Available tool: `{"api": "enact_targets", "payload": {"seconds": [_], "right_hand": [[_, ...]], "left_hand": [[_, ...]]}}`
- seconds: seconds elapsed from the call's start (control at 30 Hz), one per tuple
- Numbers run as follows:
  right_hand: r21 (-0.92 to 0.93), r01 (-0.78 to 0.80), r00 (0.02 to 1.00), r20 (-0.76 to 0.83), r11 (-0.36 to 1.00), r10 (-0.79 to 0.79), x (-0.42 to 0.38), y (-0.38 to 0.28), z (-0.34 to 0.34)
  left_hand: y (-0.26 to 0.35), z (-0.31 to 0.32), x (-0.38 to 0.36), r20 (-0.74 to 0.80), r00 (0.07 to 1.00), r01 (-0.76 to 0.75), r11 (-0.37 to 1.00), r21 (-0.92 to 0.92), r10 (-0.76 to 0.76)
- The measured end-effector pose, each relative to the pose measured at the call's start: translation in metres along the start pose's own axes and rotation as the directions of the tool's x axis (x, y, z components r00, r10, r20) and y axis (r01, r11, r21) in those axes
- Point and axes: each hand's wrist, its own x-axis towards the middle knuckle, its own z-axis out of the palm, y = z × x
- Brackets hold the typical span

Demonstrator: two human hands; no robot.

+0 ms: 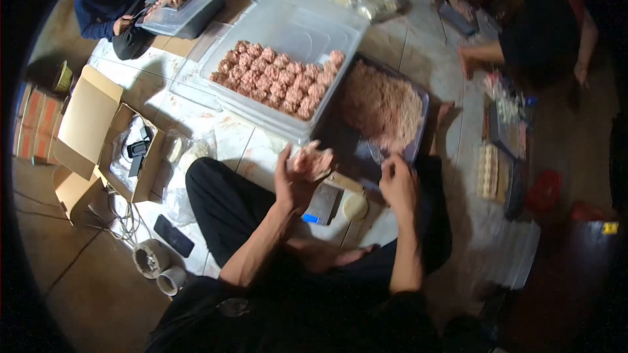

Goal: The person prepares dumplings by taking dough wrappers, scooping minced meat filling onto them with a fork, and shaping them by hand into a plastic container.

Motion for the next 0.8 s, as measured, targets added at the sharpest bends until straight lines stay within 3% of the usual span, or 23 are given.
{"api": "enact_targets", "payload": {"seconds": [0.03,0.13,0.2,0.23,0.33,0.37,0.4,0.47,0.53,0.57,0.6,0.63,0.67,0.7,0.73,0.77,0.8], "right_hand": [[0.069,-0.039,0.999,0.006,0.997,0.039,-0.005,-0.018,-0.012],[0.253,0.089,0.996,-0.009,0.963,-0.09,-0.046,-0.07,-0.017],[0.198,0.154,0.986,0.023,0.968,-0.162,-0.065,-0.08,0.019],[0.086,0.141,0.984,0.097,0.986,-0.149,-0.073,-0.076,0.034],[0.072,0.125,0.99,0.061,0.989,-0.13,-0.075,-0.09,-0.001],[0.148,0.214,0.977,-0.013,0.966,-0.215,-0.069,-0.088,0.002],[0.151,0.233,0.97,0.039,0.961,-0.241,-0.065,-0.082,0.012],[0.163,0.266,0.947,0.14,0.95,-0.289,-0.062,-0.077,0.028],[0.223,0.291,0.939,0.118,0.93,-0.322,-0.057,-0.08,0.02],[0.257,0.29,0.939,0.107,0.922,-0.326,-0.058,-0.089,0.013],[0.285,0.281,0.942,0.104,0.916,-0.321,-0.064,-0.092,0.009],[0.164,0.294,0.915,0.236,0.942,-0.326,-0.062,-0.092,0.015],[0.108,0.269,0.921,0.264,0.957,-0.288,-0.064,-0.091,0.01],[0.05,0.249,0.923,0.289,0.967,-0.253,-0.066,-0.089,-0.001],[-0.009,0.24,0.923,0.312,0.971,-0.226,-0.062,-0.093,-0.014],[0.075,0.24,0.949,0.193,0.968,-0.25,-0.06,-0.101,-0.022],[0.11,0.238,0.946,0.201,0.965,-0.256,-0.061,-0.093,-0.009]], "left_hand": [[0.004,-0.011,0.004,0.032,0.999,-0.013,1.0,0.017,0.013],[-0.003,-0.011,0.004,-0.002,0.999,-0.052,0.998,-0.022,0.052],[-0.013,0.001,0.002,-0.027,1.0,0.001,0.997,-0.071,-0.003],[-0.017,-0.03,0.012,0.166,0.986,0.033,0.994,-0.107,-0.015],[-0.001,-0.03,0.005,-0.1,0.991,-0.093,0.993,-0.073,0.085],[-0.001,-0.014,0.001,-0.111,0.992,-0.061,0.996,-0.06,0.054],[-0.007,-0.017,0.004,-0.022,1.0,-0.01,0.998,-0.054,0.009],[-0.01,-0.028,0.007,0.006,0.998,0.064,0.998,0.023,-0.064],[-0.001,-0.032,0.003,-0.001,0.999,0.045,0.997,0.063,-0.045],[-0.003,-0.02,0.0,-0.1,0.995,0.029,0.998,0.057,-0.023],[-0.005,-0.024,-0.002,-0.069,0.995,0.077,0.996,0.033,-0.075],[-0.009,-0.03,0.0,-0.03,0.992,0.119,0.993,0.005,-0.119],[-0.009,-0.033,0.005,0.017,0.987,0.161,0.987,-0.011,-0.16],[-0.007,-0.04,0.004,0.019,0.995,0.102,0.995,0.019,-0.103],[0.002,-0.04,0.003,0.114,0.993,0.052,0.996,-0.078,-0.043],[0.005,-0.039,0.003,0.001,0.998,0.057,0.998,-0.005,-0.057],[0.004,-0.04,-0.002,-0.121,0.99,0.079,0.995,0.062,-0.071]]}}
